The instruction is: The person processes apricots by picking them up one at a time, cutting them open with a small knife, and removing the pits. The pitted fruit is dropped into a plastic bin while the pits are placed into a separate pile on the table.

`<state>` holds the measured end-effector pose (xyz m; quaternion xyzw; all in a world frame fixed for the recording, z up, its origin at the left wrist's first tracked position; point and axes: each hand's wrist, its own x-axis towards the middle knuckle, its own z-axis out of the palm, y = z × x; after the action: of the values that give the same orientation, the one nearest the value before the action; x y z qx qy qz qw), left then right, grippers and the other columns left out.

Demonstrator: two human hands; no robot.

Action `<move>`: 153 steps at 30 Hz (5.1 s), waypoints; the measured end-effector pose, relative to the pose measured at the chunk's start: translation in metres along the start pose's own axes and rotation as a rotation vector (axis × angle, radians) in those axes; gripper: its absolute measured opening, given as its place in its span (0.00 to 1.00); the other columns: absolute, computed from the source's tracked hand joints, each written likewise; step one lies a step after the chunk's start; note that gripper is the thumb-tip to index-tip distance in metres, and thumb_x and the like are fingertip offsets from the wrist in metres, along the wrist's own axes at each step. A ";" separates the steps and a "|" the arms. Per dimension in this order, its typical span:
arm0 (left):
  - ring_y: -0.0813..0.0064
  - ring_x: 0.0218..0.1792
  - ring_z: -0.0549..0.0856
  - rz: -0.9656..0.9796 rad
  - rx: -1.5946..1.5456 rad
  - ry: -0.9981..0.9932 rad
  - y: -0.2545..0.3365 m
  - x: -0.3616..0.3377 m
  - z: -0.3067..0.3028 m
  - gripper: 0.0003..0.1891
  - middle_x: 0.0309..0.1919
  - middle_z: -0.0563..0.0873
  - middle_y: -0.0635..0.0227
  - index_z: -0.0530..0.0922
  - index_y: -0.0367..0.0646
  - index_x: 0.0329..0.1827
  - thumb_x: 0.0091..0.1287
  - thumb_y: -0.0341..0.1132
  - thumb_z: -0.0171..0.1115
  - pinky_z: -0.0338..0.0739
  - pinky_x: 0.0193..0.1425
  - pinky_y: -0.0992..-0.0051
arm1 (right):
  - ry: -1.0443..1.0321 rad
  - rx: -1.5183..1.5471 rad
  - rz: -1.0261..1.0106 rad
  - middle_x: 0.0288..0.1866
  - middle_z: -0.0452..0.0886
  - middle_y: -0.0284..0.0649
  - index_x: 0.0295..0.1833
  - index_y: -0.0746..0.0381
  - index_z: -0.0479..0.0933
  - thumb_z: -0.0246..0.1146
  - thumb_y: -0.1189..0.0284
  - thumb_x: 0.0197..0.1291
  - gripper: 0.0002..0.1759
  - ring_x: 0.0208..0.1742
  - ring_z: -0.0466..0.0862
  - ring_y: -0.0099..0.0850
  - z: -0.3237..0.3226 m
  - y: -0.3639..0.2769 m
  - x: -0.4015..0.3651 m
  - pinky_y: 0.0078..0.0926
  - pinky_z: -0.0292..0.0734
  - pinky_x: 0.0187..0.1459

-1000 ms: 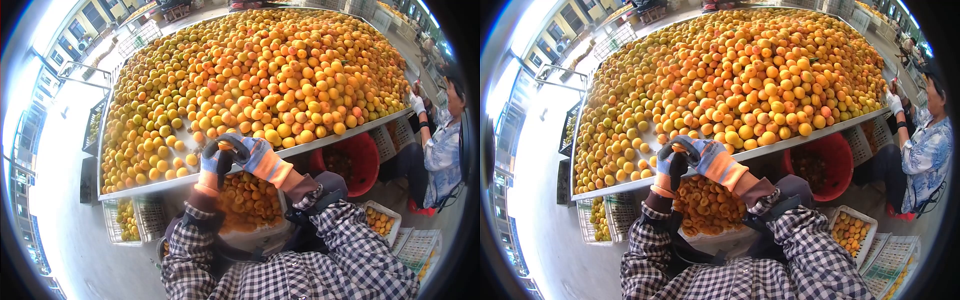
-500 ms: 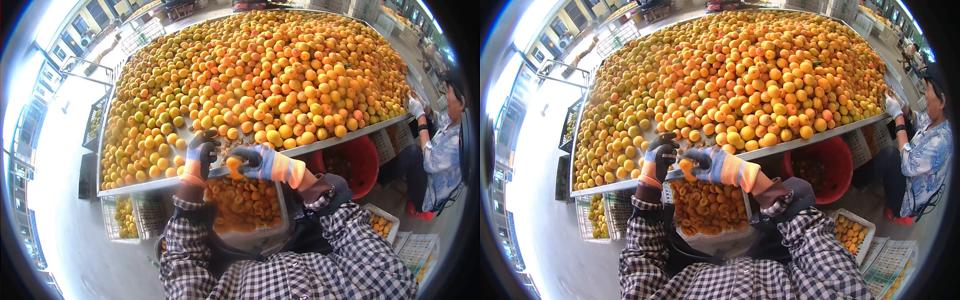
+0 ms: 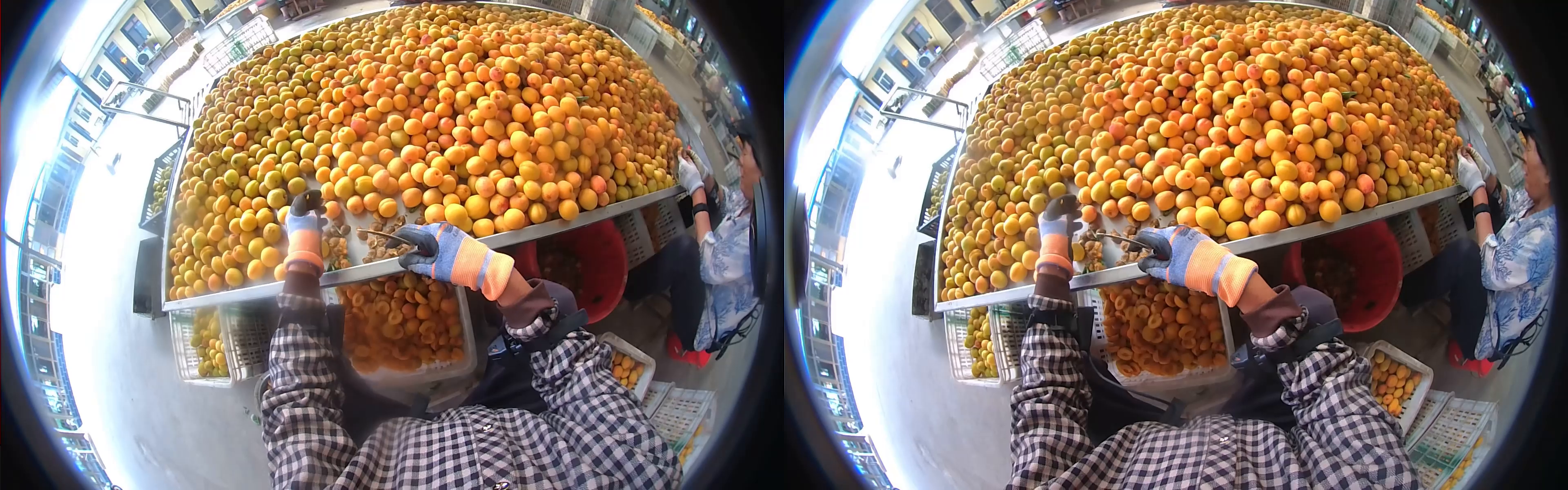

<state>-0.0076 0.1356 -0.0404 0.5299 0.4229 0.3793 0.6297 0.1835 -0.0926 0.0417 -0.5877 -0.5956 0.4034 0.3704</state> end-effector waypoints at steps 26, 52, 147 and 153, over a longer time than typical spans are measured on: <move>0.76 0.46 0.81 0.049 -0.115 -0.461 0.071 -0.107 0.065 0.17 0.47 0.82 0.64 0.75 0.34 0.56 0.65 0.30 0.57 0.77 0.48 0.78 | 0.329 -0.177 -0.039 0.37 0.82 0.51 0.51 0.64 0.76 0.62 0.69 0.62 0.15 0.39 0.83 0.45 0.016 -0.006 0.011 0.34 0.77 0.41; 0.76 0.44 0.83 0.180 -0.189 -0.304 0.048 -0.115 0.061 0.17 0.42 0.85 0.67 0.79 0.38 0.51 0.57 0.26 0.67 0.77 0.53 0.76 | 0.203 -0.315 -0.054 0.44 0.82 0.49 0.58 0.58 0.69 0.69 0.71 0.47 0.30 0.49 0.81 0.49 0.043 0.019 0.018 0.41 0.76 0.48; 0.88 0.30 0.78 -0.086 -0.060 -0.409 0.046 -0.130 0.090 0.21 0.35 0.82 0.75 0.76 0.36 0.59 0.61 0.28 0.63 0.72 0.31 0.85 | 0.788 0.759 -0.558 0.21 0.75 0.31 0.46 0.66 0.77 0.59 0.72 0.67 0.08 0.16 0.70 0.15 -0.001 -0.042 0.046 0.13 0.62 0.16; 0.69 0.42 0.83 0.248 0.276 -0.336 0.025 -0.122 0.100 0.13 0.38 0.84 0.60 0.78 0.38 0.50 0.63 0.29 0.59 0.76 0.49 0.72 | 0.811 0.731 -0.559 0.21 0.74 0.29 0.46 0.66 0.77 0.59 0.69 0.67 0.10 0.16 0.70 0.15 0.006 -0.033 0.054 0.14 0.62 0.17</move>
<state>0.0421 -0.0081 0.0083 0.7145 0.2918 0.2988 0.5614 0.1627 -0.0380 0.0674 -0.3510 -0.3619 0.2133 0.8369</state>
